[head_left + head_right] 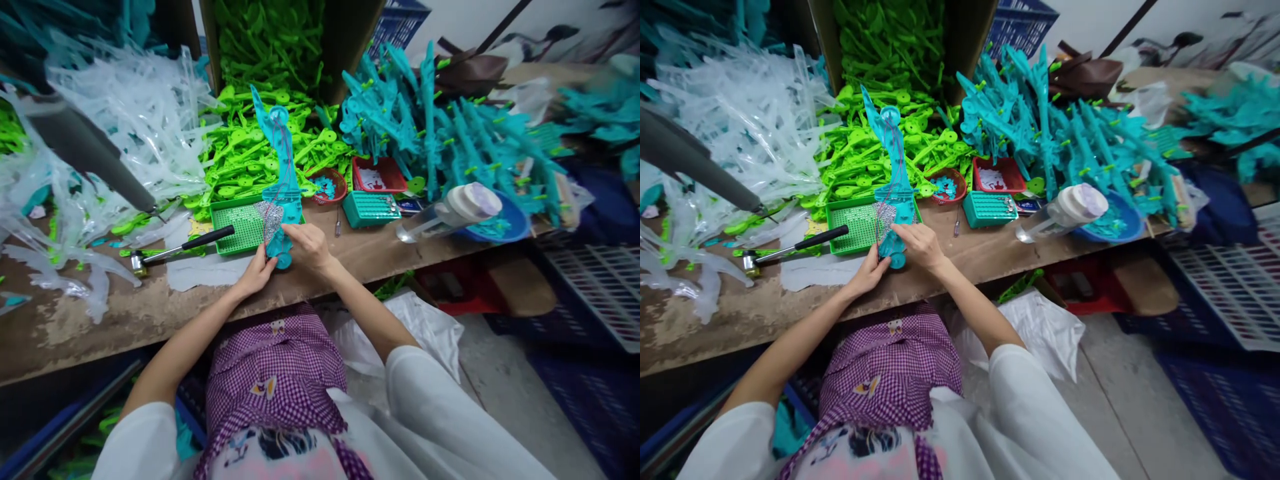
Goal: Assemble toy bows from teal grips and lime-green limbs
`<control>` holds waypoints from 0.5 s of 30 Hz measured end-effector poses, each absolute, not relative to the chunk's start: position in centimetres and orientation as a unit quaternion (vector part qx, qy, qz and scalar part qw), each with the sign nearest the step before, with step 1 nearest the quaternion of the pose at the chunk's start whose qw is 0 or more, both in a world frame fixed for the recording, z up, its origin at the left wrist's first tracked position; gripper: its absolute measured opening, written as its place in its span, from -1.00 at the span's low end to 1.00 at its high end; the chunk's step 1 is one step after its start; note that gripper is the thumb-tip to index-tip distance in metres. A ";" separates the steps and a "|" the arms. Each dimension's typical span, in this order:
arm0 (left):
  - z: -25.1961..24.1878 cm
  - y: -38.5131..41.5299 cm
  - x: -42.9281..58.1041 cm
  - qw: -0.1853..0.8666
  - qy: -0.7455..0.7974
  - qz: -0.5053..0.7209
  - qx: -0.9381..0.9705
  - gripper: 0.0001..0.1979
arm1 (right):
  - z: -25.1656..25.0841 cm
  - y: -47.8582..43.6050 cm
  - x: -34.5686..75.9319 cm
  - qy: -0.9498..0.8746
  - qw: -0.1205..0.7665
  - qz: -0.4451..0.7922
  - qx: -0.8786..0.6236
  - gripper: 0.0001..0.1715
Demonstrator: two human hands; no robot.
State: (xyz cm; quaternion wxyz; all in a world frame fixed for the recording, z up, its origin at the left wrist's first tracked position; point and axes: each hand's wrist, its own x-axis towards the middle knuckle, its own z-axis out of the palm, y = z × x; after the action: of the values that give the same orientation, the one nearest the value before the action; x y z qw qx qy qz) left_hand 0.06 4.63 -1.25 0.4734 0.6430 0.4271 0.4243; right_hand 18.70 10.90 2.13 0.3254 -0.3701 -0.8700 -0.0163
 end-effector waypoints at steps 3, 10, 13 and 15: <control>-1.3 4.7 0.0 0.478 0.423 0.425 0.642 -0.51 | 1.8 10.6 18.8 -0.853 0.344 -0.036 -0.391 -0.59; -0.8 4.6 0.2 0.469 0.426 0.435 0.641 -0.50 | 0.8 7.3 16.9 -0.769 0.419 0.026 -0.483 -0.57; -0.8 4.7 0.1 0.462 0.426 0.442 0.640 -0.50 | 0.9 5.7 16.0 -0.745 0.446 0.065 -0.491 -0.48; -0.9 4.7 0.0 0.464 0.432 0.445 0.632 -0.50 | 1.9 5.1 15.2 -0.726 0.453 0.076 -0.512 -0.40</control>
State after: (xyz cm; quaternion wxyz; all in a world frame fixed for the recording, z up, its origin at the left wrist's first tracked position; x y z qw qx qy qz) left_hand 0.00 4.73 -0.95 0.4641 0.6319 0.4324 0.4453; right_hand 15.18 5.14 1.88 0.4533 -0.5121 -0.7256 0.0760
